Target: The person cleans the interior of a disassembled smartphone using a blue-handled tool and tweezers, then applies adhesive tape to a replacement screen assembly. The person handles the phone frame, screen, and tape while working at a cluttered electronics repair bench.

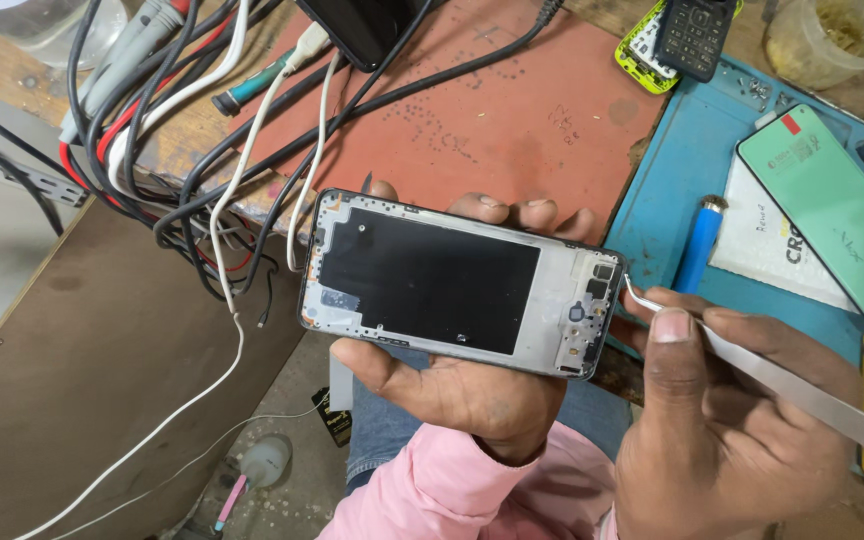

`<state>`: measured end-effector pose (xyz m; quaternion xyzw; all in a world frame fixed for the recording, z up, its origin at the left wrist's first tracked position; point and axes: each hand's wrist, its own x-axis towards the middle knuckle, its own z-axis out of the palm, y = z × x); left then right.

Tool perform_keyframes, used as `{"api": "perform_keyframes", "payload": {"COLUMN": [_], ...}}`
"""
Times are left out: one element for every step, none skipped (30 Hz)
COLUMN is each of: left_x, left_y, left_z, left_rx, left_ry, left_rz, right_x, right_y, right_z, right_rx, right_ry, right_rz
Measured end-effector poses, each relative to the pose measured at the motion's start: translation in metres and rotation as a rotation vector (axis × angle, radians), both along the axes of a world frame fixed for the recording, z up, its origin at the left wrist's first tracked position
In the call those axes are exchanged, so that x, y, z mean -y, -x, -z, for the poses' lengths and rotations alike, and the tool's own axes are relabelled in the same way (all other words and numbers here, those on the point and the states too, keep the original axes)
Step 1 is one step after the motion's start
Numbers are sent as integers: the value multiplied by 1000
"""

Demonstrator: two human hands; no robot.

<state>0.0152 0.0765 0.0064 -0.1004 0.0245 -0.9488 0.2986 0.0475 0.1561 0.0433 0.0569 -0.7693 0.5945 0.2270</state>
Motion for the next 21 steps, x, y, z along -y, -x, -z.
{"api": "perform_keyframes", "payload": {"left_x": [0,-1,-1,-1,0,0,0,0,-1,0,0,1,3,4,5,6,7,7,6,6,5], "left_y": [0,0,-1,-1,-2,-1,-1,0,1,2,3,3,3,3,3,2,2,1,2,2,2], "left_z": [0,0,0,-1,-1,-1,0,0,0,0,1,1,2,2,2,2,2,2,2,3,3], "left_rx": [9,19,13,10,8,8,-5,-18,-42,-55,-68,-69,-66,-64,-60,-60,-60,-66,-64,-63,-49], "left_ry": [4,9,10,11,12,11,-5,-22,-55,-66,-78,-69,-62,-55,-48,-41,-34,-29,-27,-26,-30], "left_rz": [-6,-11,-10,-9,-8,-4,3,11,21,30,38,43,48,53,57,60,63,60,59,57,57], "right_x": [1,2,2,2,3,3,4,5,6,8,10,12,12,13,12,11,10,7,6,4,4], "right_y": [1,2,3,3,3,4,3,3,3,3,2,3,3,3,3,4,5,5,6,6,7], "right_z": [2,4,5,7,8,10,10,11,12,13,14,15,14,14,14,13,12,11,11,10,11], "right_rx": [-15,-30,-32,-40,-48,-63,-70,-77,-74,-76,-78,-83,-84,-86,-86,-77,-68,-52,-61,-69,-97], "right_ry": [2,3,0,-7,-14,-25,-28,-32,-27,-23,-19,-16,-25,-34,-54,-65,-76,-79,-44,-9,62], "right_rz": [12,24,32,36,41,45,50,56,64,66,69,65,52,39,16,12,8,18,18,18,9]}}
